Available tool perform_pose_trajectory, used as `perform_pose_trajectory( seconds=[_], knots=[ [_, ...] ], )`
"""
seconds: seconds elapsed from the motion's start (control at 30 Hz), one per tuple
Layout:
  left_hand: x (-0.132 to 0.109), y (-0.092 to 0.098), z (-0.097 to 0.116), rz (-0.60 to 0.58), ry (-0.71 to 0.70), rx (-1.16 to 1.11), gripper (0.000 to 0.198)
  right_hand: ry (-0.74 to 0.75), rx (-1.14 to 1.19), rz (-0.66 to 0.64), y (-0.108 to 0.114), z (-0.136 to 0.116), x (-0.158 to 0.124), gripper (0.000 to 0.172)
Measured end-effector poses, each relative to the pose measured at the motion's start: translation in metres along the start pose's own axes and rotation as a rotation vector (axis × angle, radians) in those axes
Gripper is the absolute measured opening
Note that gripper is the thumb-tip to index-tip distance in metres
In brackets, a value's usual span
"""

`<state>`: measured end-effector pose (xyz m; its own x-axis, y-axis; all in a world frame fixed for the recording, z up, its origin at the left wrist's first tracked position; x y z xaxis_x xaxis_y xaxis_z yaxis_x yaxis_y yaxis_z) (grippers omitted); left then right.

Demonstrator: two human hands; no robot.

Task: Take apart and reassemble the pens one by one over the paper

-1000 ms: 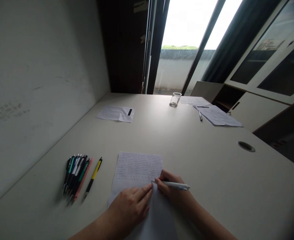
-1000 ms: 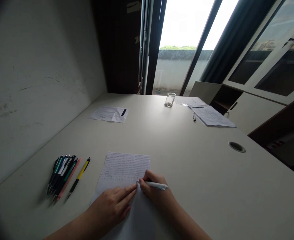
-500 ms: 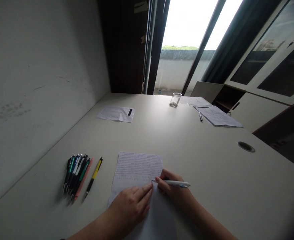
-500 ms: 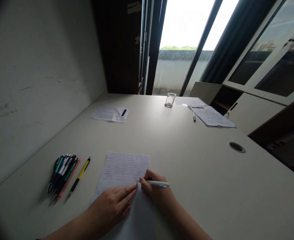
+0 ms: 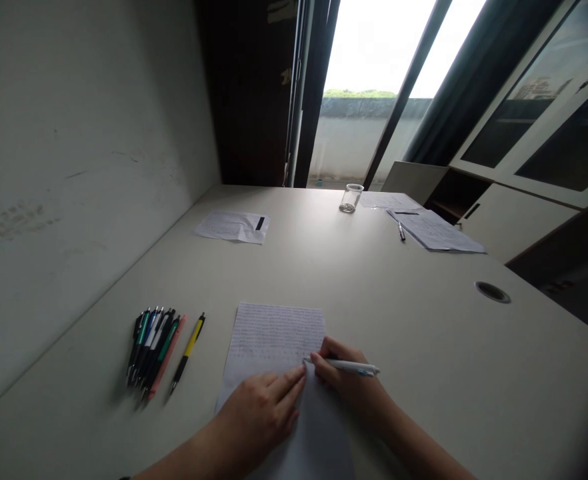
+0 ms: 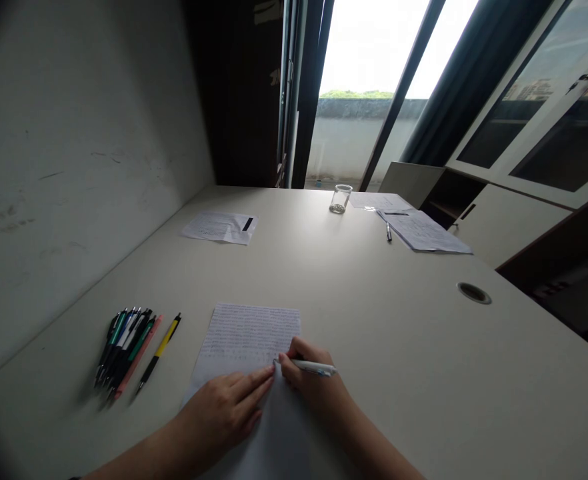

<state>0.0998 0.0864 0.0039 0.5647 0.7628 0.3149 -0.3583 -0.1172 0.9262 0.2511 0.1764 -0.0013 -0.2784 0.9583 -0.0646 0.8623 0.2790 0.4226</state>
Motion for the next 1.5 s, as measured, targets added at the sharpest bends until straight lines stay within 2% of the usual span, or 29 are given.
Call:
perform_pose_trajectory(
  seconds=[0.27, 0.37, 0.5, 0.73, 0.9, 1.1, 1.17, 1.23, 1.3, 1.37, 1.5],
  knots=[
    [-0.001, -0.002, 0.0, -0.003, 0.007, 0.011, 0.048, 0.027, 0.001, -0.015, -0.001, 0.01, 0.003, 0.03],
    [-0.001, -0.003, 0.0, -0.006, 0.001, 0.015, 0.047, 0.003, 0.107, 0.001, 0.002, 0.011, 0.004, 0.031],
    [0.0, -0.002, -0.001, -0.01, 0.002, 0.02, 0.045, -0.013, 0.29, 0.085, 0.008, 0.01, 0.004, 0.036],
    [-0.001, 0.001, 0.0, -0.006, 0.007, -0.001, 0.045, 0.044, 0.253, 0.219, 0.018, 0.011, 0.005, 0.041],
    [0.0, 0.006, 0.0, 0.028, 0.016, -0.044, 0.039, -0.01, 0.39, 0.364, 0.027, 0.025, 0.009, 0.046],
    [0.001, 0.009, 0.001, 0.05, 0.04, -0.068, 0.035, -0.057, 0.592, 0.429, 0.029, 0.03, 0.013, 0.034],
    [0.0, 0.009, 0.001, 0.052, 0.039, -0.058, 0.036, -0.05, 0.638, 0.432, 0.029, 0.028, 0.014, 0.043],
    [-0.001, 0.009, 0.0, 0.056, 0.039, -0.046, 0.037, -0.046, 0.632, 0.429, 0.03, 0.026, 0.013, 0.065],
    [-0.002, 0.008, 0.0, 0.064, 0.044, -0.034, 0.037, -0.039, 0.6, 0.436, 0.031, 0.025, 0.012, 0.08],
    [-0.002, 0.008, -0.001, 0.067, 0.049, -0.031, 0.037, -0.031, 0.57, 0.43, 0.031, 0.023, 0.011, 0.084],
    [-0.002, 0.009, -0.001, 0.061, 0.052, -0.04, 0.037, -0.027, 0.549, 0.422, 0.032, 0.022, 0.009, 0.078]
  ],
)
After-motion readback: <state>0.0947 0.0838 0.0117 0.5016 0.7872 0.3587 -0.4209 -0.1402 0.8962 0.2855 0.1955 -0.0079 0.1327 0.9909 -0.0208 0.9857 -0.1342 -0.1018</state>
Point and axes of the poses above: each hand's wrist, its own x-axis towards the middle knuckle, its own y-axis out of the back of the hand, z = x × y, the point moved 5 cm from there along x, towards the middle knuckle, and after that the axes turned 9 degrees about z, right-handed, at the moved point
